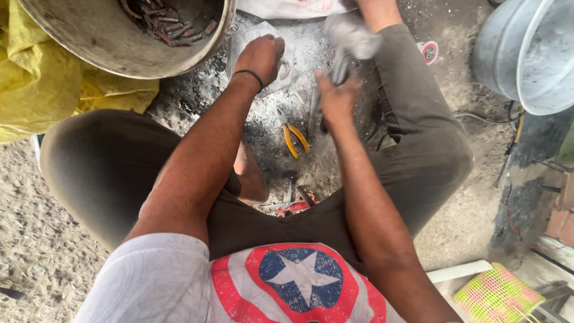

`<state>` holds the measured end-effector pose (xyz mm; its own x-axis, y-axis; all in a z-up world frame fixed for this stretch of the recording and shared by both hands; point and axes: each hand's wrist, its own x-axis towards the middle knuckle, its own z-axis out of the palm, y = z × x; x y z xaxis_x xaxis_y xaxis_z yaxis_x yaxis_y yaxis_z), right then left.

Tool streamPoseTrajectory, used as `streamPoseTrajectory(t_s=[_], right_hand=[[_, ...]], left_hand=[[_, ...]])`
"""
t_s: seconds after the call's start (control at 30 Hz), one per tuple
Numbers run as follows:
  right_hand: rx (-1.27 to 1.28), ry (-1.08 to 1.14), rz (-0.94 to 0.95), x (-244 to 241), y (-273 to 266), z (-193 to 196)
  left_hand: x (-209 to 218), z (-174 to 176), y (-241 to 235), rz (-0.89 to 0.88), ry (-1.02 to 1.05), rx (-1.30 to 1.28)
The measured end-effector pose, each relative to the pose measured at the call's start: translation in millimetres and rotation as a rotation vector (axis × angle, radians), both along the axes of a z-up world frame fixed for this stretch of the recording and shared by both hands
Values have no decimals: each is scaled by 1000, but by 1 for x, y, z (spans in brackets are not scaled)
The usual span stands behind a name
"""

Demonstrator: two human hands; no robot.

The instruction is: The person sits on the ground and repeatedly hammers small metal pieces on a metal plate to flatten or shape them. They occasionally use pliers to adjust the pieces and place finished items into a nearby bucket.

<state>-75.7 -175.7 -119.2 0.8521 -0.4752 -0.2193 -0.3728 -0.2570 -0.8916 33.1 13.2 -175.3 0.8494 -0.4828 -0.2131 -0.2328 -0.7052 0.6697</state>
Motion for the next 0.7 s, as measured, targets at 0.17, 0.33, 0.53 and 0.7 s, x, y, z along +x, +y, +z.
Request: streamPoseTrajectory(t_s=[0.17, 0.33, 0.53, 0.7], right_hand=[[-121, -294, 8, -9, 10, -15], [-142, 478, 197, -39, 31, -71], [167, 530, -111, -27, 31, -43], [-72, 349, -35, -17, 33, -9]], left_hand=[[0, 7, -3, -13, -59, 17], [-3, 2, 4, -8, -101, -20], [0, 8, 4, -36, -100, -23], [1, 19, 0, -47, -104, -55]])
